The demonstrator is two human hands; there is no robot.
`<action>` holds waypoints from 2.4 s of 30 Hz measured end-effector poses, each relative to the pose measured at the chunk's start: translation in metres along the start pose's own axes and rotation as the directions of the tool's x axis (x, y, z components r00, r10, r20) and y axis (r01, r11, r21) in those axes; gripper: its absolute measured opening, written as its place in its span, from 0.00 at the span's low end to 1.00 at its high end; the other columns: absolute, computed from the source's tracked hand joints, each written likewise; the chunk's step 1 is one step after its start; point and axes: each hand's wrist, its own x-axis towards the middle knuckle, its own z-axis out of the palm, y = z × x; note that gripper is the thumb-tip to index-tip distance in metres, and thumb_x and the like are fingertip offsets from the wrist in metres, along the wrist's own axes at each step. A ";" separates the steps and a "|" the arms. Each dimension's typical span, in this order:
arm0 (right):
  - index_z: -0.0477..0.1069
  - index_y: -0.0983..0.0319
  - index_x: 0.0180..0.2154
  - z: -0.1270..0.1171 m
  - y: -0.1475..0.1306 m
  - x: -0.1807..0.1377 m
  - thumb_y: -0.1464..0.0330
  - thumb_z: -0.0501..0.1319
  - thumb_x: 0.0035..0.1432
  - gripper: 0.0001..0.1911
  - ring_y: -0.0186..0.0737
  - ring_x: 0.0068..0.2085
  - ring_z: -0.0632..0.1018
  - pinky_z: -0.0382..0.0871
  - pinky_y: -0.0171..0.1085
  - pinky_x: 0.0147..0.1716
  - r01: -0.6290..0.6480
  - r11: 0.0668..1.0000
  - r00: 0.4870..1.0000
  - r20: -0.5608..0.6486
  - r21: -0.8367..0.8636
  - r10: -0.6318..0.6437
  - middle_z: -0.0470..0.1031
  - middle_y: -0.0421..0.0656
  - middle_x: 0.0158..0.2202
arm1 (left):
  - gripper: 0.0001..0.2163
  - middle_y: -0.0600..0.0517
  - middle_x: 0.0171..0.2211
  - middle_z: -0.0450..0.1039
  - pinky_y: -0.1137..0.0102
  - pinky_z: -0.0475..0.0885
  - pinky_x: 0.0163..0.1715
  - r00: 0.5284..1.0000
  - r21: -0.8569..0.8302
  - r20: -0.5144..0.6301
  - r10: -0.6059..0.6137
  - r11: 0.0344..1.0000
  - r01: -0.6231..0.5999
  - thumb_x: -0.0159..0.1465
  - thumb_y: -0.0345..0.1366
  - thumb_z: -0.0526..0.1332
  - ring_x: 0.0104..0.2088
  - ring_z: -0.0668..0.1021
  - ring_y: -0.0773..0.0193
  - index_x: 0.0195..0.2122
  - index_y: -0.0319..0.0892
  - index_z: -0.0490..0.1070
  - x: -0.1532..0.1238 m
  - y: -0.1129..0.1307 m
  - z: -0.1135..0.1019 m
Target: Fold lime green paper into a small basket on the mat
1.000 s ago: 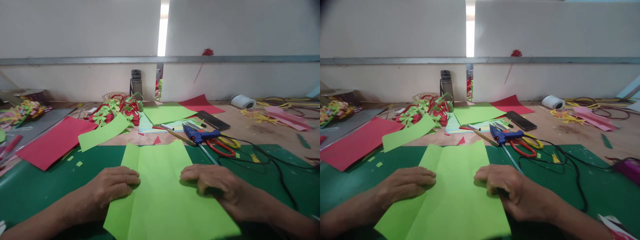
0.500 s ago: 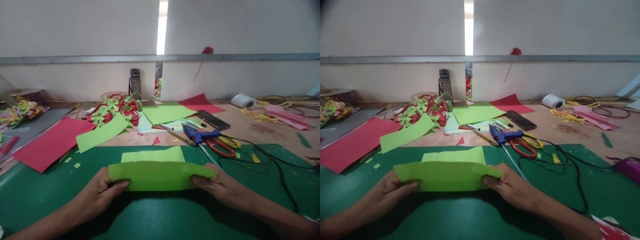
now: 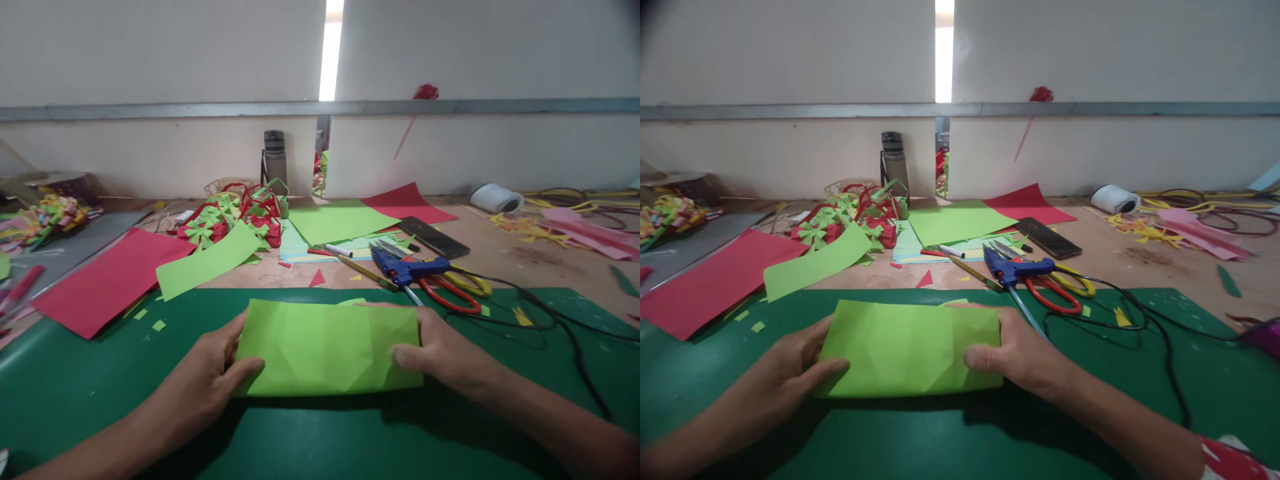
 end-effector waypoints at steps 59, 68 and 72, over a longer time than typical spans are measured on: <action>0.66 0.60 0.22 -0.004 0.026 0.026 0.58 0.53 0.59 0.17 0.37 0.22 0.68 0.56 0.37 0.24 0.025 0.563 0.982 -0.085 -0.826 -0.168 0.68 0.40 0.19 | 0.34 0.31 0.65 0.41 0.34 0.51 0.51 0.922 0.581 0.364 0.129 0.742 -0.334 0.64 0.54 0.51 0.61 0.47 0.25 0.65 0.40 0.43 0.018 0.026 0.054; 0.70 0.60 0.24 -0.005 0.026 0.026 0.58 0.53 0.58 0.17 0.36 0.23 0.71 0.59 0.34 0.24 0.043 0.571 0.980 -0.077 -0.819 -0.185 0.70 0.38 0.21 | 0.32 0.30 0.64 0.43 0.34 0.52 0.52 0.928 0.581 0.351 0.125 0.749 -0.320 0.66 0.53 0.48 0.62 0.46 0.27 0.64 0.37 0.48 0.015 0.031 0.055; 0.72 0.59 0.26 -0.004 0.025 0.027 0.56 0.53 0.59 0.18 0.37 0.25 0.72 0.61 0.34 0.25 0.034 0.584 0.981 -0.086 -0.811 -0.177 0.72 0.38 0.22 | 0.32 0.29 0.64 0.44 0.30 0.50 0.49 0.935 0.595 0.327 0.140 0.738 -0.319 0.66 0.54 0.48 0.62 0.43 0.26 0.64 0.38 0.48 0.011 0.033 0.058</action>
